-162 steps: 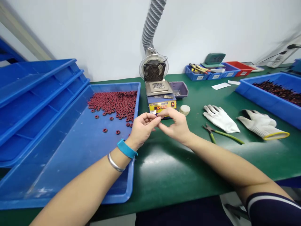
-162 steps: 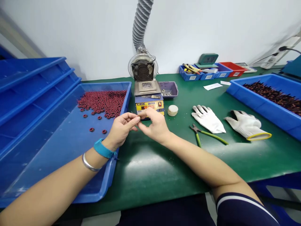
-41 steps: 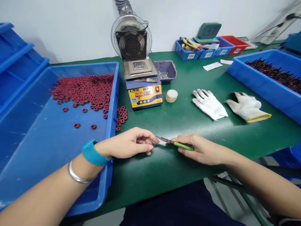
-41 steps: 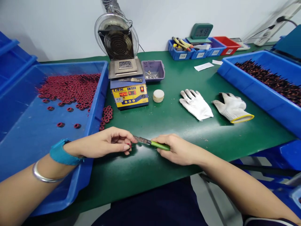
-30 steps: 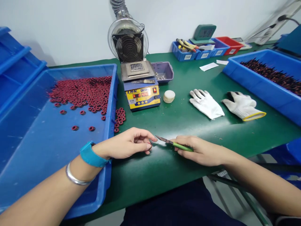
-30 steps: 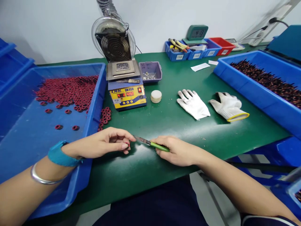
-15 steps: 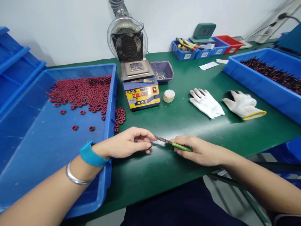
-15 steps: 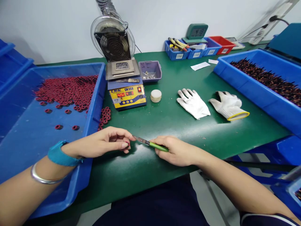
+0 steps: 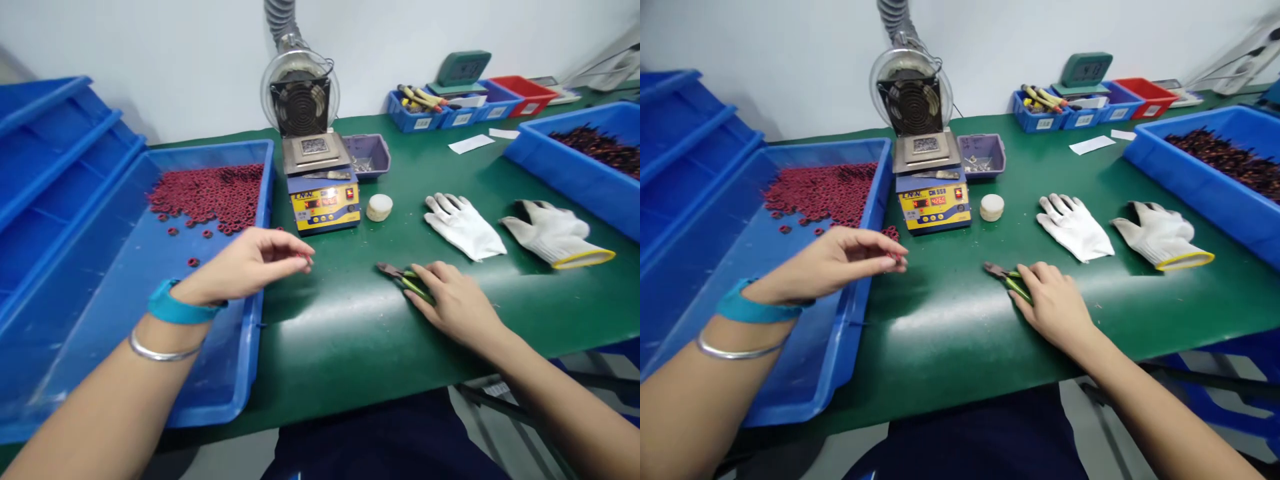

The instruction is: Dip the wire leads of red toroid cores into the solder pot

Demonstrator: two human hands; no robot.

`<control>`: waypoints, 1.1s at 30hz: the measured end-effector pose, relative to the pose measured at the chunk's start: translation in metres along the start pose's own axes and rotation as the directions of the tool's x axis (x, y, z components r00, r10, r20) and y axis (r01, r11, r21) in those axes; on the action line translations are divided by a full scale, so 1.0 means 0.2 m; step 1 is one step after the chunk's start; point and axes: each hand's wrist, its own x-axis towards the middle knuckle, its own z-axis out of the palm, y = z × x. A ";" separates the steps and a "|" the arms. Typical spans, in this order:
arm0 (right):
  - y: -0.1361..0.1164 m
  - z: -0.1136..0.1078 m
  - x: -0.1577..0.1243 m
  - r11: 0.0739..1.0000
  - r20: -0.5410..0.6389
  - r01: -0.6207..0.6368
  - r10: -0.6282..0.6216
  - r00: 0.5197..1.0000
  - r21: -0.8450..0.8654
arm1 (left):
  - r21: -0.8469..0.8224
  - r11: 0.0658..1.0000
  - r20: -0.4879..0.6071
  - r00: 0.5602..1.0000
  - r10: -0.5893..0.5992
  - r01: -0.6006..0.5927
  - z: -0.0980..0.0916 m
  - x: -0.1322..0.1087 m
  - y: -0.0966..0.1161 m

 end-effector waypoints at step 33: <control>-0.98 0.22 0.61 0.805 -0.124 0.191 -0.147 0.981 0.562 | 0.394 0.830 -0.566 0.816 -0.120 0.395 -0.52 -0.13 -0.29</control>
